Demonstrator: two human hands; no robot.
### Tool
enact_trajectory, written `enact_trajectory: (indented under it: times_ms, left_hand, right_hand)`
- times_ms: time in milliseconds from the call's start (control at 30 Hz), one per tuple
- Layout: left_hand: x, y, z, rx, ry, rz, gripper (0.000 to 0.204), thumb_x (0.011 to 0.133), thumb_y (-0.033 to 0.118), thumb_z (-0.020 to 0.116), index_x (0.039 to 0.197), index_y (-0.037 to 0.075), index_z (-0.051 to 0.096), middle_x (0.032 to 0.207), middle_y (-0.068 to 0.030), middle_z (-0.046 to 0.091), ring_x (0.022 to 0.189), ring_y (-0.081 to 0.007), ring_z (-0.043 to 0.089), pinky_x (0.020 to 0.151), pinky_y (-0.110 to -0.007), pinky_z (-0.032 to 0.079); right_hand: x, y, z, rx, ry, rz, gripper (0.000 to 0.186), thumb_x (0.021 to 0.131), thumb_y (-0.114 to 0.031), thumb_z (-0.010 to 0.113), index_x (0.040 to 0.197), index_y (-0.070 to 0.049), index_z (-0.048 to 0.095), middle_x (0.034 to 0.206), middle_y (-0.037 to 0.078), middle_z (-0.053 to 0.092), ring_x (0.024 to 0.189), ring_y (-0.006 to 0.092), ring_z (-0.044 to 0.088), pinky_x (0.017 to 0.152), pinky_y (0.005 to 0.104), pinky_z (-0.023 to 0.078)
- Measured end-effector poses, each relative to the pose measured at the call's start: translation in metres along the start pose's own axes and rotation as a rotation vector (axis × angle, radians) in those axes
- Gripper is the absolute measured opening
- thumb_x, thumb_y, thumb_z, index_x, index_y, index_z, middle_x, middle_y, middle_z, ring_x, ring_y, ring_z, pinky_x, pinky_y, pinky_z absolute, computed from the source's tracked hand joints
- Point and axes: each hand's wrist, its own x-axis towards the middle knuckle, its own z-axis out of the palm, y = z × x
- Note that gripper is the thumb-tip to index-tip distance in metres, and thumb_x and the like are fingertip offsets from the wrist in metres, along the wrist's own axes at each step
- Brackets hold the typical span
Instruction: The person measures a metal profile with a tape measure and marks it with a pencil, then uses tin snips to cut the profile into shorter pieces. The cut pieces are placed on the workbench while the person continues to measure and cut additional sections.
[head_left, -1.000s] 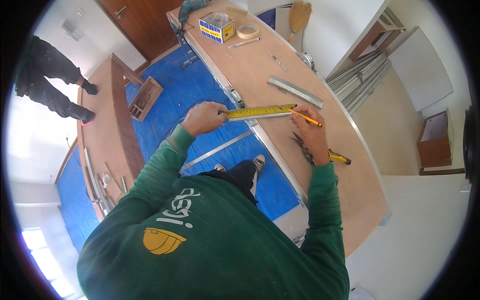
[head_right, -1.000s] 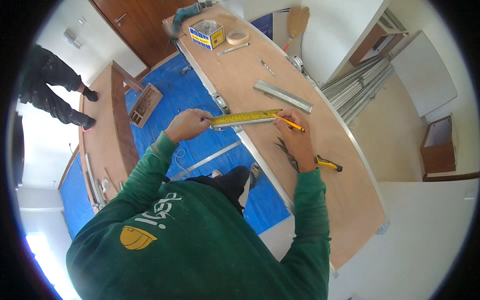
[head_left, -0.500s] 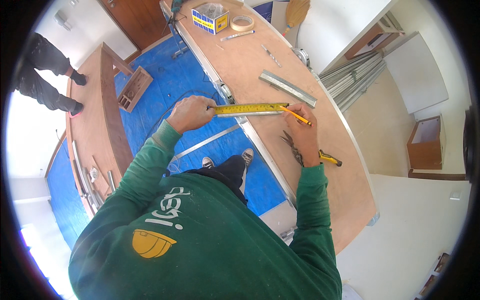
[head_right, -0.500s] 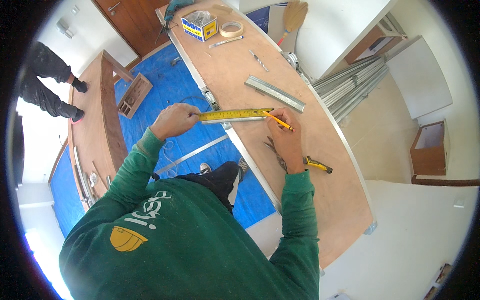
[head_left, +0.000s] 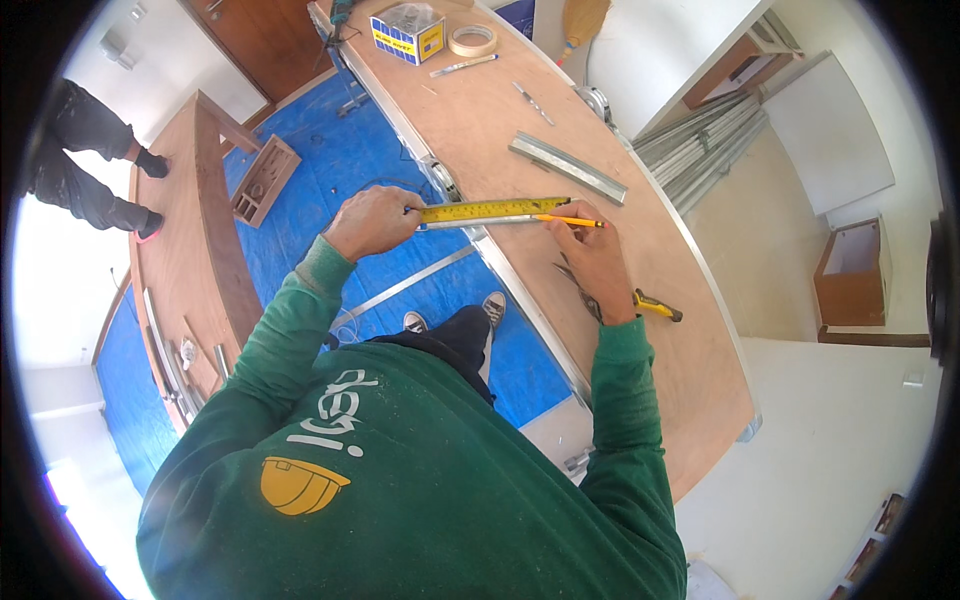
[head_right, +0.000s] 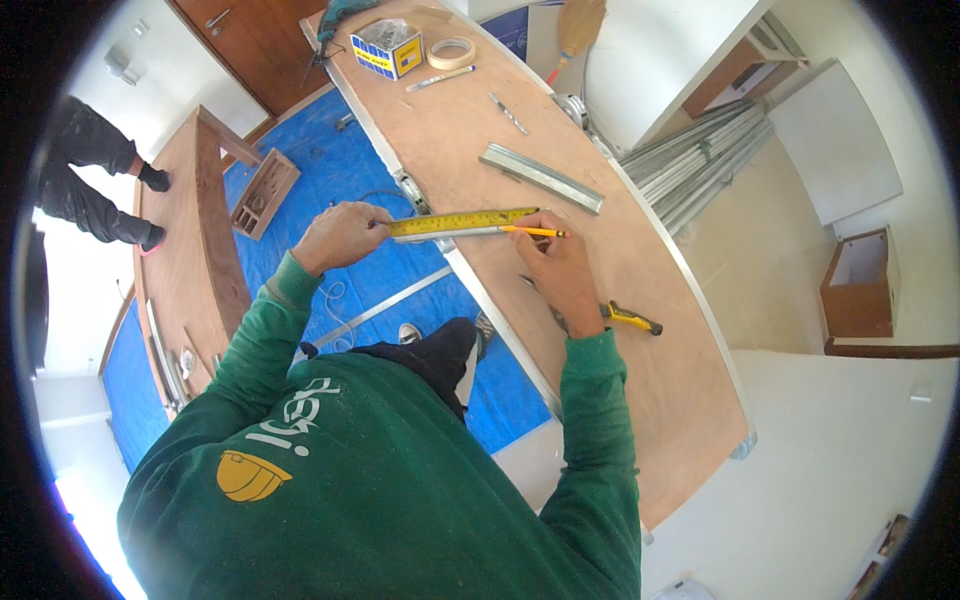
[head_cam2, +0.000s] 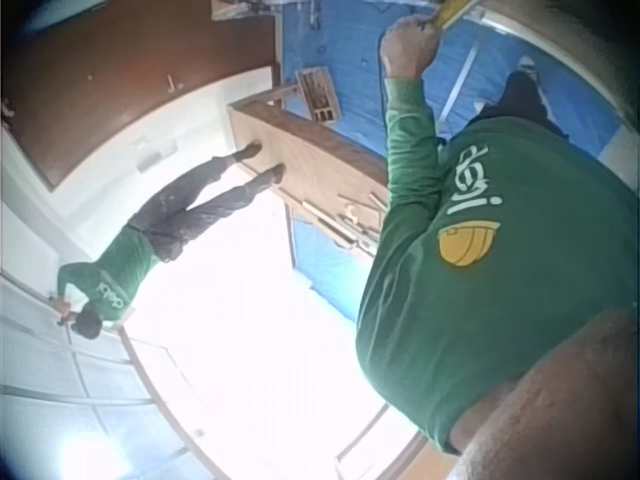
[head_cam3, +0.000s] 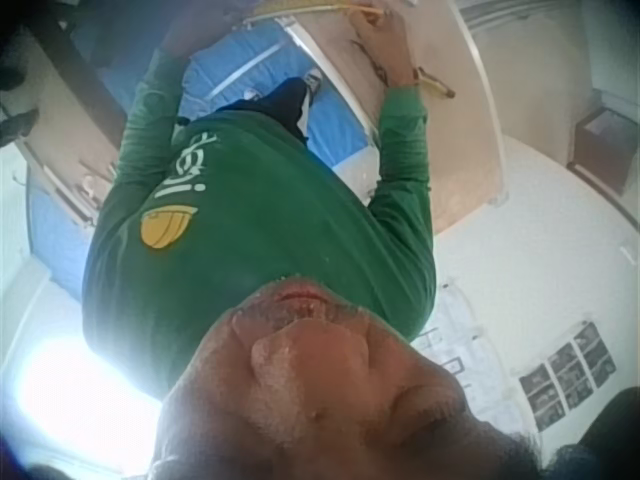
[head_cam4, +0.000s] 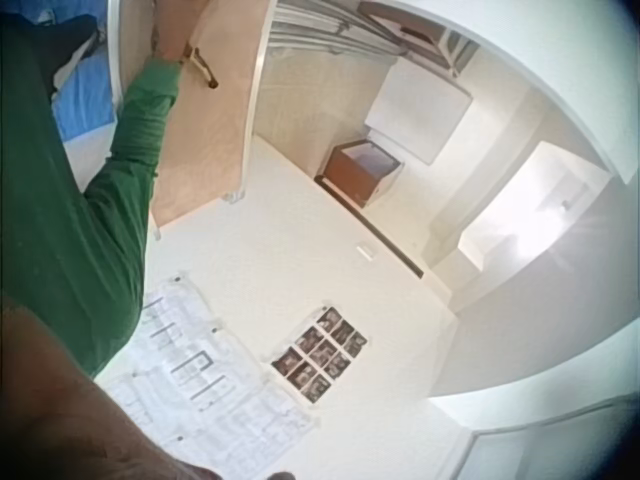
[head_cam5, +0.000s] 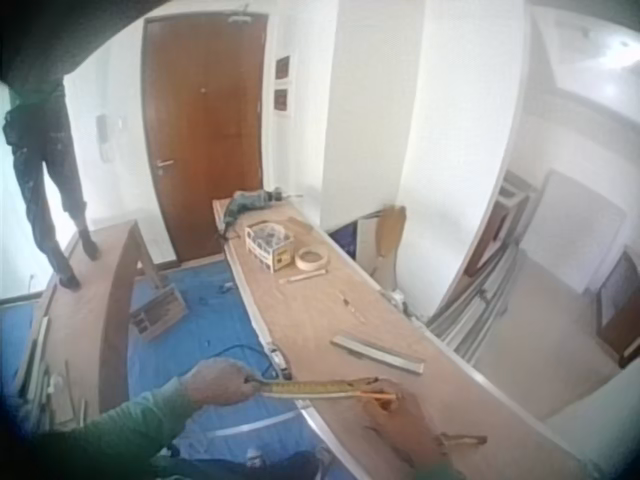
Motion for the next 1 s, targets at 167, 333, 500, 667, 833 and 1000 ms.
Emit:
enact_trajectory:
  times_ms: [167, 333, 500, 667, 833, 1000]
  left_hand:
    - [0.001, -0.004, 0.004, 0.003, 0.002, 0.001, 0.040, 0.097, 0.029, 0.059, 0.120, 0.015, 0.089, 0.113, -0.0191, 0.084, 0.107, -0.0440, 0.078, 0.103, -0.056, 0.060]
    - [-0.001, 0.001, -0.001, 0.018, 0.003, -0.001, 0.040, 0.098, 0.029, 0.059, 0.120, 0.015, 0.089, 0.116, -0.0181, 0.084, 0.107, -0.0440, 0.078, 0.102, -0.057, 0.060]
    - [0.003, -0.007, 0.005, 0.006, -0.006, -0.005, 0.039, 0.097, 0.029, 0.059, 0.120, 0.017, 0.089, 0.117, -0.0176, 0.084, 0.107, -0.0434, 0.079, 0.102, -0.056, 0.061]
    - [0.002, -0.002, 0.002, 0.011, -0.004, 0.002, 0.039, 0.097, 0.030, 0.060, 0.120, 0.016, 0.089, 0.116, -0.0183, 0.084, 0.106, -0.0430, 0.079, 0.102, -0.055, 0.061]
    - [0.005, -0.007, 0.006, 0.025, 0.022, 0.042, 0.038, 0.097, 0.033, 0.062, 0.120, 0.017, 0.089, 0.111, -0.0187, 0.084, 0.103, -0.0426, 0.080, 0.098, -0.055, 0.063]
    - [0.014, -0.031, 0.017, -0.006, -0.027, 0.055, 0.035, 0.100, 0.037, 0.068, 0.121, 0.018, 0.089, 0.108, -0.0188, 0.084, 0.098, -0.0397, 0.081, 0.090, -0.053, 0.065]
  right_hand:
    - [0.000, -0.003, -0.001, -0.056, -0.007, 0.026, 0.018, 0.109, -0.016, 0.075, 0.117, 0.001, 0.077, 0.093, 0.000, 0.070, 0.084, 0.0065, 0.059, 0.074, 0.0267, 0.049]
    - [0.001, 0.006, 0.000, -0.034, 0.000, -0.005, 0.018, 0.110, -0.016, 0.075, 0.117, 0.000, 0.077, 0.092, 0.000, 0.070, 0.083, 0.0068, 0.059, 0.073, 0.0269, 0.049]
    - [-0.002, -0.006, -0.003, -0.085, -0.035, 0.053, 0.018, 0.109, -0.016, 0.075, 0.119, -0.001, 0.078, 0.093, -0.001, 0.069, 0.083, 0.0064, 0.058, 0.072, 0.0266, 0.048]
    - [-0.003, 0.003, 0.002, 0.031, -0.041, -0.011, 0.018, 0.109, -0.015, 0.076, 0.120, -0.002, 0.080, 0.092, -0.004, 0.066, 0.081, 0.0051, 0.052, 0.069, 0.0257, 0.044]
    - [0.000, 0.010, -0.001, -0.026, -0.045, -0.005, 0.018, 0.108, -0.014, 0.075, 0.120, -0.001, 0.079, 0.091, -0.003, 0.066, 0.081, 0.0052, 0.052, 0.069, 0.0260, 0.044]
    - [-0.006, -0.021, 0.002, -0.129, -0.041, -0.038, 0.023, 0.109, -0.019, 0.074, 0.120, 0.001, 0.079, 0.092, 0.007, 0.072, 0.088, 0.0106, 0.064, 0.079, 0.0315, 0.055]
